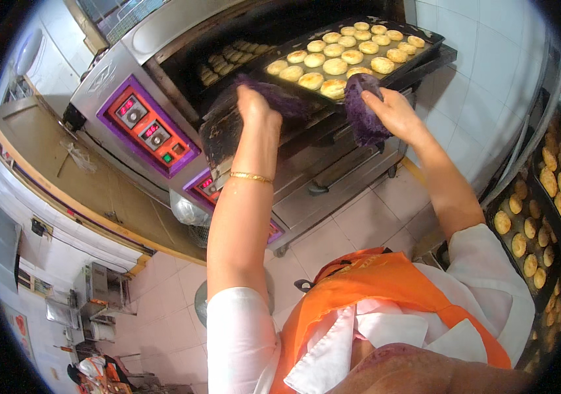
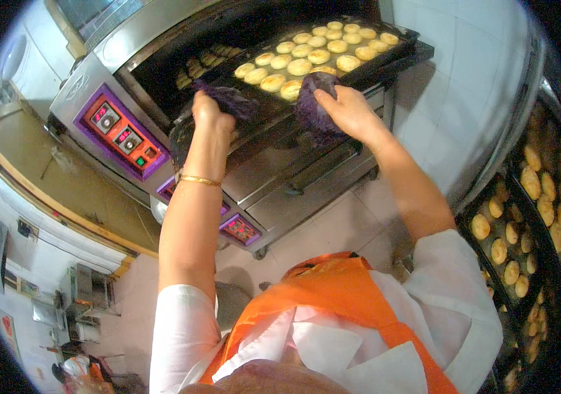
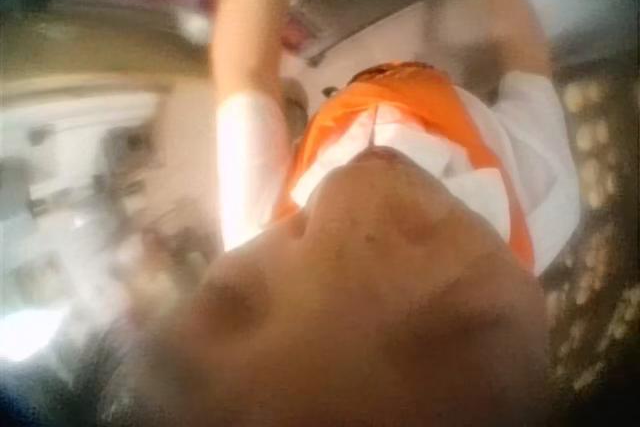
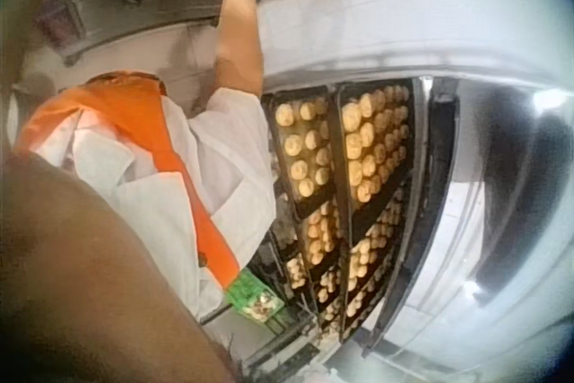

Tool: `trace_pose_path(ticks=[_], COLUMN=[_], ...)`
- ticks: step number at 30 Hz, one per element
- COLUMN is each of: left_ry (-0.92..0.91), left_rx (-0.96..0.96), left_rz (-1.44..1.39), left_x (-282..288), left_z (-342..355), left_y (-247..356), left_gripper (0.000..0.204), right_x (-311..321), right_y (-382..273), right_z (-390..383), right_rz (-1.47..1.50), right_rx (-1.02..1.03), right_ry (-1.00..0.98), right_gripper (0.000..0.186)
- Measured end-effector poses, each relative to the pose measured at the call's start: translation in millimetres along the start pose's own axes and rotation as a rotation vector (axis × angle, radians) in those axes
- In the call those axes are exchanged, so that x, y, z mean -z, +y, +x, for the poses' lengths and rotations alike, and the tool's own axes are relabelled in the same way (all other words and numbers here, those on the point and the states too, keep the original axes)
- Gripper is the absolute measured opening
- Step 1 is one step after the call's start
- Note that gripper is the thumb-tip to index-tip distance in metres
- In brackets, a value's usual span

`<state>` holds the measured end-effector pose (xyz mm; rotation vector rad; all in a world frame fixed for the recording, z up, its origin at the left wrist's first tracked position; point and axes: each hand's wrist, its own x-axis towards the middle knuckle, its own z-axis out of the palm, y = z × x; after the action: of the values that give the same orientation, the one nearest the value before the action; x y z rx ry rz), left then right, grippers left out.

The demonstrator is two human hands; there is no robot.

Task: The person opens an oven door and uses a cloth to pull out a tray of baked goods, then pushes it back in and closes the door.

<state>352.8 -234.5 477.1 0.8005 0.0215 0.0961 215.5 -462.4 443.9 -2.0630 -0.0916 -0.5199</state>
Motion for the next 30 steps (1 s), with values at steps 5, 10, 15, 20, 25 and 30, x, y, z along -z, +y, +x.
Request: trace_pose_path(ticks=[5,10,15,20,25,30], left_ry=[-0.138,-0.262,-0.295,-0.236,-0.059,-0.184], left_rx=[0.068,-0.032,-0.033,-0.05,0.129,0.134], left_rz=[0.977,1.495,1.624,1.59,1.273,1.326], left_x=[-4,-49,-59,-66,-68,-37], left_z=[37,11,8,-18,-15,1], left_y=[-30,-24,-19,-12,-14,-7], left_gripper=[0.046,0.052,0.05,0.052,0.033,0.048], right_x=[59,190,251,287,304,302], right_y=[17,59,118,155,170,208], right_z=[6,68,153,211,253,294], right_rz=[0.407,-0.342,-0.834,-1.033,-1.196,-1.199], right_rx=[0.072,0.056,-0.175,-0.305,-0.237,-0.311], right_ry=[0.134,0.852,0.897,0.838,0.743,0.358], right_gripper=[0.042,0.045,0.037,0.033,0.024,0.022])
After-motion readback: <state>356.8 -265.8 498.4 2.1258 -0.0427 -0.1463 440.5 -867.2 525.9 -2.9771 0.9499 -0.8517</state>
